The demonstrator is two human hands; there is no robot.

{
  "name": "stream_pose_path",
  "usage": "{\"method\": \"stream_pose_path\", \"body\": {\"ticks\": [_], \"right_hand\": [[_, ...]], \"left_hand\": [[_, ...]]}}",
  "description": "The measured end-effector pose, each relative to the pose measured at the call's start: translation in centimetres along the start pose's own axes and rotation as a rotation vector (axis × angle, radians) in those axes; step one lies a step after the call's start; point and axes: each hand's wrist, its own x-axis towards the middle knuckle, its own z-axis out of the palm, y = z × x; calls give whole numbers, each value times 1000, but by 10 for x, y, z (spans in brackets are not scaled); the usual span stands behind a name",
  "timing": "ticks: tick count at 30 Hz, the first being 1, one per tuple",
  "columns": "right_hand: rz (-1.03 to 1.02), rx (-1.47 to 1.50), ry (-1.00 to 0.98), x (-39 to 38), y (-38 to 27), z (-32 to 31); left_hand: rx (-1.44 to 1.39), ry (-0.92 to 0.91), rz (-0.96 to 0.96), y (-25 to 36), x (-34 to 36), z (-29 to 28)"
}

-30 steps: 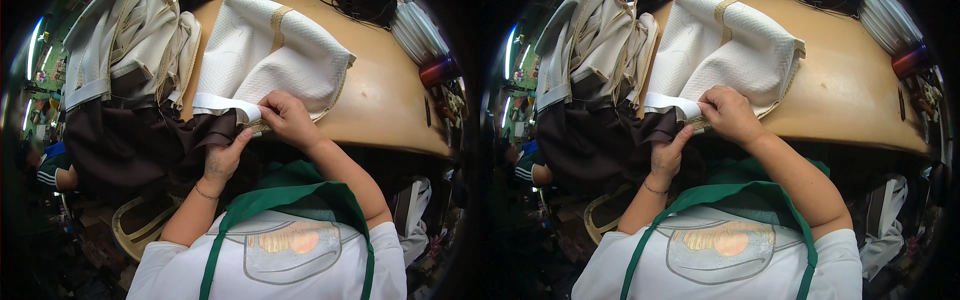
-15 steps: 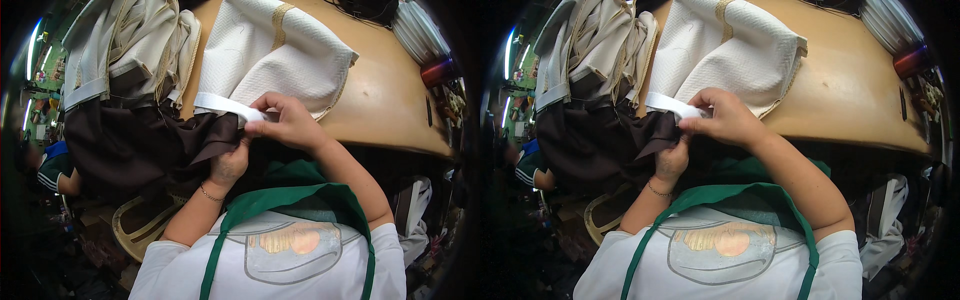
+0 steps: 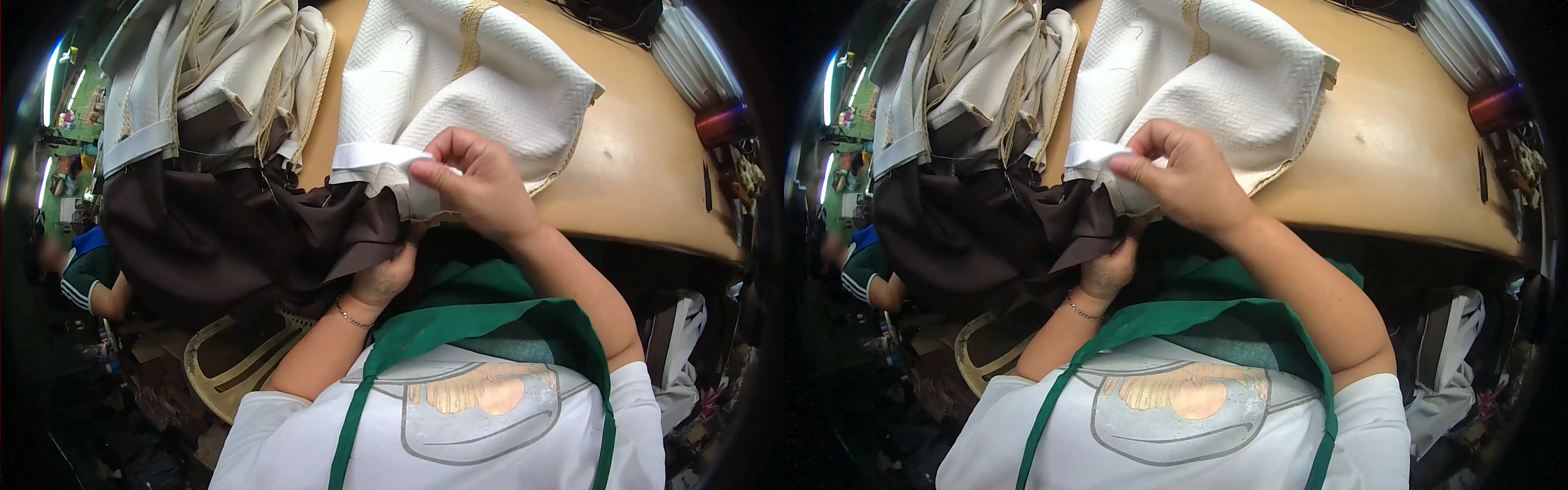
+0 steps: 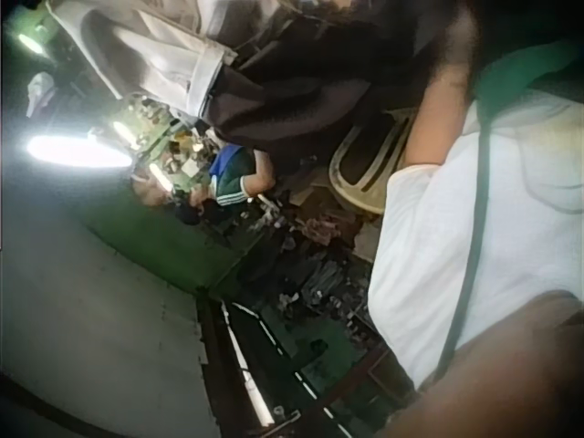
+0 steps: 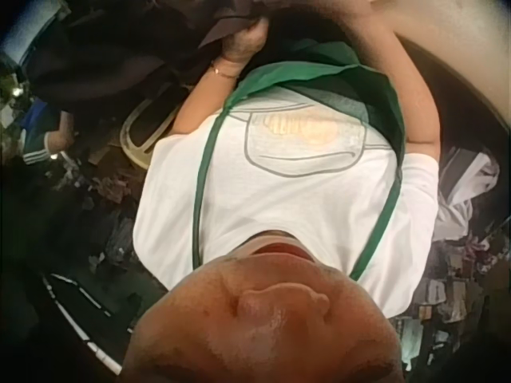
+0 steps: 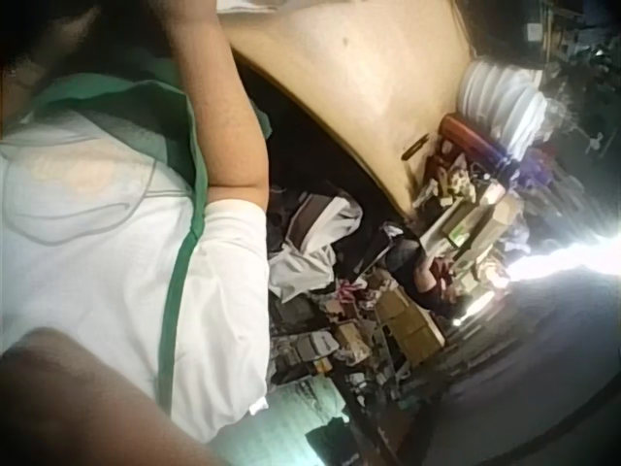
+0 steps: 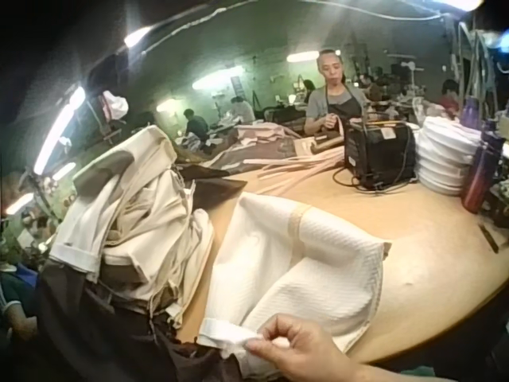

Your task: The person aligns and holds together pieces of white and brown material by hand, smoothing the edges and positioning a white strap along the seam.

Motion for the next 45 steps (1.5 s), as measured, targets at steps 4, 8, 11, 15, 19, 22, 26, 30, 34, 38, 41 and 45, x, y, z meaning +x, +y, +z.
{"method": "stream_pose_path", "body": {"ticks": [4, 8, 11, 15, 19, 22, 26, 30, 34, 38, 41, 45], "right_hand": [[-62, -103, -3, 1, 2, 1], [4, -146, -22, -3, 6, 3], [7, -108, 13, -5, 17, 4], [93, -121, -2, -9, 11, 4], [-339, -619, -28, -13, 14, -7], [-292, -686, -70, -19, 18, -14], [-434, -769, -32, -19, 26, -17], [-565, -858, 60, -29, 17, -20], [-518, -890, 8, -41, 18, -20], [-523, -900, 4, -41, 19, -18], [-603, -880, 19, -43, 23, -19], [-571, -848, 33, -48, 26, -20]], "left_hand": [[-252, -3, -108, 6, 9, -3], [-437, -60, -216, 11, 14, -11], [-496, -37, -266, 15, 14, -9], [-473, 53, -230, 20, 10, -1], [-364, 15, -290, 12, 2, 5], [-395, -5, -325, 14, 3, 2], [-601, -30, -437, 16, 11, -6], [-690, -13, -522, 20, 14, -8], [-638, -64, -436, 19, 14, -10], [-616, -184, -379, 26, 18, -17], [-551, -199, -381, 23, 18, -16], [-448, -156, -326, 18, 8, -10]]}}
